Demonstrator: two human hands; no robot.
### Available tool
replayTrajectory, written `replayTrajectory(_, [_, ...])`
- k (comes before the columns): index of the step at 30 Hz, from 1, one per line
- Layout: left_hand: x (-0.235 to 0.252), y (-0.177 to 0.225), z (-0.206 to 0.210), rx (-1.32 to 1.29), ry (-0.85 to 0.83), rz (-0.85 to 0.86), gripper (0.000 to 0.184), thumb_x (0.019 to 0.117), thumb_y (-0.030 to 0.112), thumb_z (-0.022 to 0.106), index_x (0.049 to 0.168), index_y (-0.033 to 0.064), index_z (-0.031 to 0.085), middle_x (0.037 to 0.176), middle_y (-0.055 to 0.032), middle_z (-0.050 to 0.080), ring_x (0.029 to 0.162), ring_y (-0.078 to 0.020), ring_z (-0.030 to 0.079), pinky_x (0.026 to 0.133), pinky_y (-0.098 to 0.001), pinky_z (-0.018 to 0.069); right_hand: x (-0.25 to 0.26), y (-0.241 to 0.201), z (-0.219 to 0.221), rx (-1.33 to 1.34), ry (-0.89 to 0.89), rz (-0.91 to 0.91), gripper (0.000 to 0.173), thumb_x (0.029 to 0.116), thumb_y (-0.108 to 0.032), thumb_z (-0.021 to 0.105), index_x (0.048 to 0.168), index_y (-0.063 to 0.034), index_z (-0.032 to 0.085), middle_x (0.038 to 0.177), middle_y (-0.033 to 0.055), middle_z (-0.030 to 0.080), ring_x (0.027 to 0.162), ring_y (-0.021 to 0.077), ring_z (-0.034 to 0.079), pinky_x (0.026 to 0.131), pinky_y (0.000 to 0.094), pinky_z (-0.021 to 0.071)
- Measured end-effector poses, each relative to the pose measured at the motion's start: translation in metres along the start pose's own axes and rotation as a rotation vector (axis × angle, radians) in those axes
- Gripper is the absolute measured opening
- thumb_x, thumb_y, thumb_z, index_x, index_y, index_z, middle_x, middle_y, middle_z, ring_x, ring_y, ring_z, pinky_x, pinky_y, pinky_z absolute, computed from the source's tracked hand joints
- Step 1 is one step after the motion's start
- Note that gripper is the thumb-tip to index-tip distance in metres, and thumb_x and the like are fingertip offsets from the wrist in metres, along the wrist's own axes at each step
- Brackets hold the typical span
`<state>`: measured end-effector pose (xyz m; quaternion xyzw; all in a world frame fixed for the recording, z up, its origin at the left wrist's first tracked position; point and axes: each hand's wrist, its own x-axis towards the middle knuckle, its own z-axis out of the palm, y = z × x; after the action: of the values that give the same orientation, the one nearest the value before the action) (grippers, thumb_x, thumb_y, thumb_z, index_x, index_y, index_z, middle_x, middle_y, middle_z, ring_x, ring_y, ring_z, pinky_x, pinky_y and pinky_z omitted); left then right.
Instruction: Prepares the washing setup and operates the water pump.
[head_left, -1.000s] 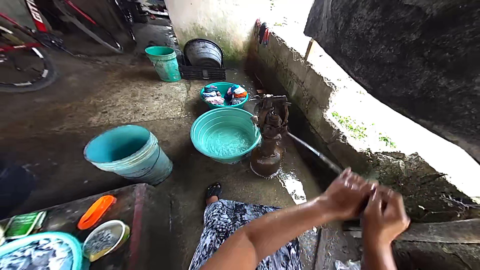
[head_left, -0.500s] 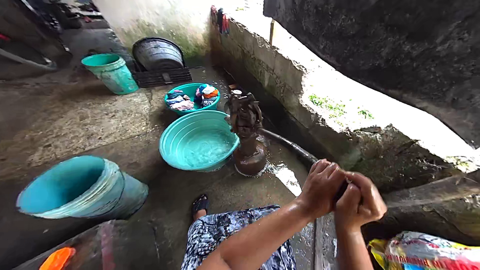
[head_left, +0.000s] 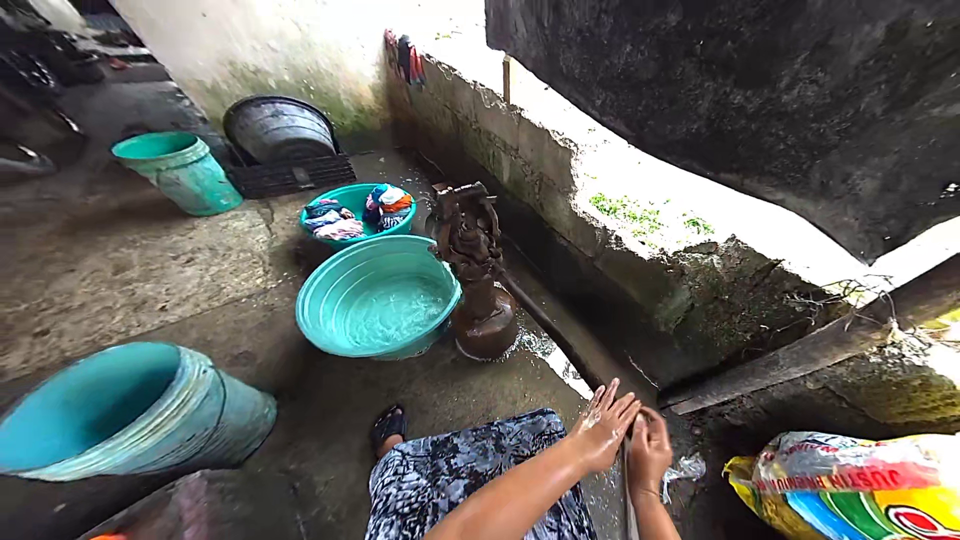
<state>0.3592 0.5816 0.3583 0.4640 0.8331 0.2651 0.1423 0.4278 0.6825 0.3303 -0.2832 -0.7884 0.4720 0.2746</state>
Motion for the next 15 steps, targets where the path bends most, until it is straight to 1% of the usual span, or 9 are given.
replayTrajectory(2, [0.0, 0.022, -0.052, -0.081, 0.362, 0.133, 0.057, 0.0834, 0.009, 0.076, 0.138, 0.0036, 0.062, 0.147, -0.0156, 0.058, 0.15, -0.0408, 0.034, 0.124, -0.0636, 0.0193, 0.019, -0.072, -0.014, 0.086, 0.097, -0.319, 0.033, 0.0984, -0.013, 0.052, 0.118, 0.0103, 0.065, 0.098, 0.0156, 0.073, 0.084, 0.0135, 0.07, 0.078, 0.0322, 0.0593])
replayTrajectory(3, [0.003, 0.034, -0.084, -0.115, 0.516, 0.17, 0.046, 0.0823, 0.011, 0.077, 0.127, 0.0021, 0.069, 0.136, -0.0172, 0.065, 0.144, -0.0417, 0.045, 0.122, -0.0653, 0.0243, 0.033, -0.116, -0.02, 0.065, 0.118, -0.457, 0.032, 0.0973, -0.014, 0.055, 0.115, 0.0098, 0.067, 0.096, 0.015, 0.073, 0.083, 0.0127, 0.071, 0.078, 0.0309, 0.0598])
replayTrajectory(4, [0.007, 0.042, -0.119, -0.113, 0.615, 0.181, 0.043, 0.0819, 0.013, 0.077, 0.122, 0.001, 0.07, 0.132, -0.0187, 0.067, 0.139, -0.041, 0.05, 0.12, -0.0659, 0.0264, 0.047, -0.162, -0.023, 0.006, 0.126, -0.54, 0.031, 0.0951, -0.015, 0.059, 0.114, 0.0081, 0.069, 0.091, 0.0152, 0.073, 0.079, 0.0166, 0.07, 0.074, 0.0359, 0.059])
replayTrajectory(7, [0.016, 0.045, -0.21, -0.041, 0.787, 0.146, 0.042, 0.0896, 0.016, 0.068, 0.128, -0.0028, 0.065, 0.128, -0.0212, 0.066, 0.127, -0.0348, 0.058, 0.116, -0.0572, 0.0357, 0.079, -0.291, -0.016, -0.181, 0.019, -0.54, 0.034, 0.0927, -0.021, 0.066, 0.121, -0.0028, 0.07, 0.095, 0.0171, 0.075, 0.085, 0.0352, 0.072, 0.074, 0.0607, 0.0546])
replayTrajectory(9, [0.016, 0.047, -0.258, -0.094, 0.858, 0.089, 0.047, 0.0949, 0.013, 0.065, 0.137, -0.0055, 0.056, 0.129, -0.0242, 0.064, 0.123, -0.0337, 0.061, 0.108, -0.0502, 0.0456, 0.096, -0.352, 0.0, -0.26, 0.013, -0.534, 0.031, 0.0909, -0.019, 0.064, 0.119, -0.0106, 0.074, 0.098, 0.0146, 0.076, 0.091, 0.0366, 0.072, 0.074, 0.0619, 0.0537])
replayTrajectory(11, [0.018, 0.047, -0.279, -0.129, 0.958, 0.091, 0.043, 0.0942, 0.011, 0.065, 0.133, -0.0064, 0.056, 0.124, -0.0242, 0.065, 0.117, -0.0315, 0.064, 0.103, -0.0477, 0.0499, 0.102, -0.378, 0.013, -0.286, 0.044, -0.545, 0.027, 0.0917, -0.017, 0.06, 0.113, -0.0155, 0.077, 0.093, 0.01, 0.076, 0.087, 0.0316, 0.073, 0.068, 0.0566, 0.0544])
replayTrajectory(12, [0.019, 0.046, -0.278, -0.12, 0.961, 0.077, 0.046, 0.0952, 0.012, 0.063, 0.137, -0.0053, 0.054, 0.131, -0.0233, 0.063, 0.124, -0.0307, 0.061, 0.107, -0.0474, 0.0473, 0.102, -0.375, 0.015, -0.266, 0.077, -0.574, 0.022, 0.0925, -0.017, 0.06, 0.105, -0.0149, 0.078, 0.086, 0.0085, 0.074, 0.081, 0.0293, 0.072, 0.064, 0.0537, 0.0537])
replayTrajectory(13, [0.019, 0.045, -0.27, -0.118, 0.939, 0.064, 0.049, 0.0959, 0.014, 0.061, 0.14, -0.0057, 0.052, 0.138, -0.0243, 0.059, 0.131, -0.0333, 0.056, 0.112, -0.0504, 0.0422, 0.098, -0.362, 0.015, -0.223, 0.12, -0.628, 0.016, 0.0934, -0.016, 0.061, 0.096, -0.0125, 0.077, 0.079, 0.0078, 0.072, 0.074, 0.0275, 0.071, 0.06, 0.0509, 0.053])
replayTrajectory(15, [0.022, 0.039, -0.234, -0.107, 0.941, 0.124, 0.045, 0.0963, 0.018, 0.058, 0.133, -0.0077, 0.058, 0.133, -0.0264, 0.061, 0.128, -0.0377, 0.056, 0.112, -0.056, 0.0394, 0.091, -0.314, 0.012, -0.081, 0.205, -0.774, 0.014, 0.092, -0.012, 0.062, 0.085, -0.009, 0.073, 0.075, 0.0059, 0.069, 0.07, 0.0221, 0.068, 0.059, 0.0439, 0.0541])
